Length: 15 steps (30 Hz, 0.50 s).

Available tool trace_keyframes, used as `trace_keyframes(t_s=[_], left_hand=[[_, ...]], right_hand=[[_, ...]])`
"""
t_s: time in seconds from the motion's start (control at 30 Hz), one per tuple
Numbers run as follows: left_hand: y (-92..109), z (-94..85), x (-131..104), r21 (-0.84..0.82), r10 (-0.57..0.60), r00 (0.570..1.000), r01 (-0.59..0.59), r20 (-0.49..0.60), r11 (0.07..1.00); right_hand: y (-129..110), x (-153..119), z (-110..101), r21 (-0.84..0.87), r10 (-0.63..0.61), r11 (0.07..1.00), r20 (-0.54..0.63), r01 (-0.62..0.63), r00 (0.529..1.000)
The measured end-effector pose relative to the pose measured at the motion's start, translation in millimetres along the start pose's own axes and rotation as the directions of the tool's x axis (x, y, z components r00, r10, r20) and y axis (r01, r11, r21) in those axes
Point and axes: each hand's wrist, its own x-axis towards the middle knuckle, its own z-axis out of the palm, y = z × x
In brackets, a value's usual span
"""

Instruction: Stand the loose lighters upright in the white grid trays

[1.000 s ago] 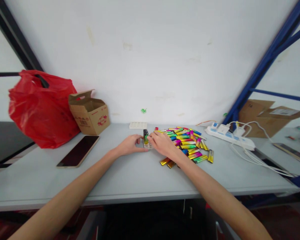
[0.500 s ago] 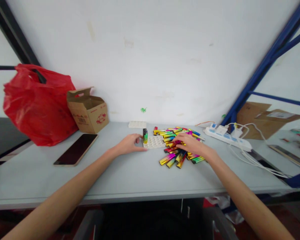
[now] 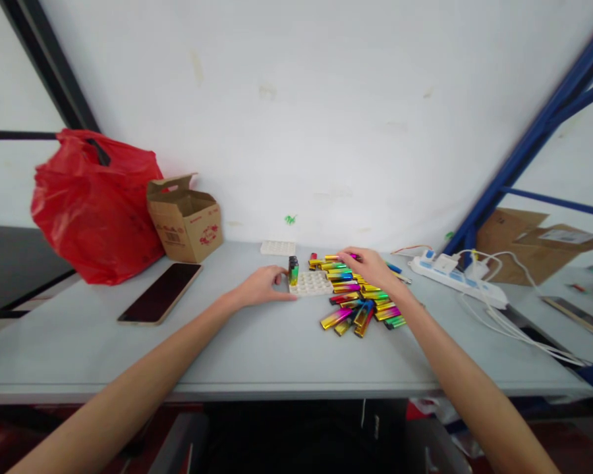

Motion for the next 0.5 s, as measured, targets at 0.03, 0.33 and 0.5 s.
trace_keyframes(t_s=[0.03, 0.33, 0.5], left_hand=[[0, 0.2, 0, -0.003, 0.004, 1.0, -0.004, -0.004, 1.0], [-1, 1.0, 0, -0.019, 0.031, 0.999, -0.032, -0.017, 0.999], [-2, 2.1, 0, -0.009, 0.024, 1.0, -0.024, -0.006, 1.0]], right_hand=[[-7, 7, 5, 0.09, 0.014, 0.996, -0.019, -0.012, 1.0], [-43, 20, 68, 0.634, 0.105, 0.768, 0.017, -0.092, 0.994], [-44, 6, 75, 0.726, 0.12, 0.668, 0.116, -0.167, 0.986]])
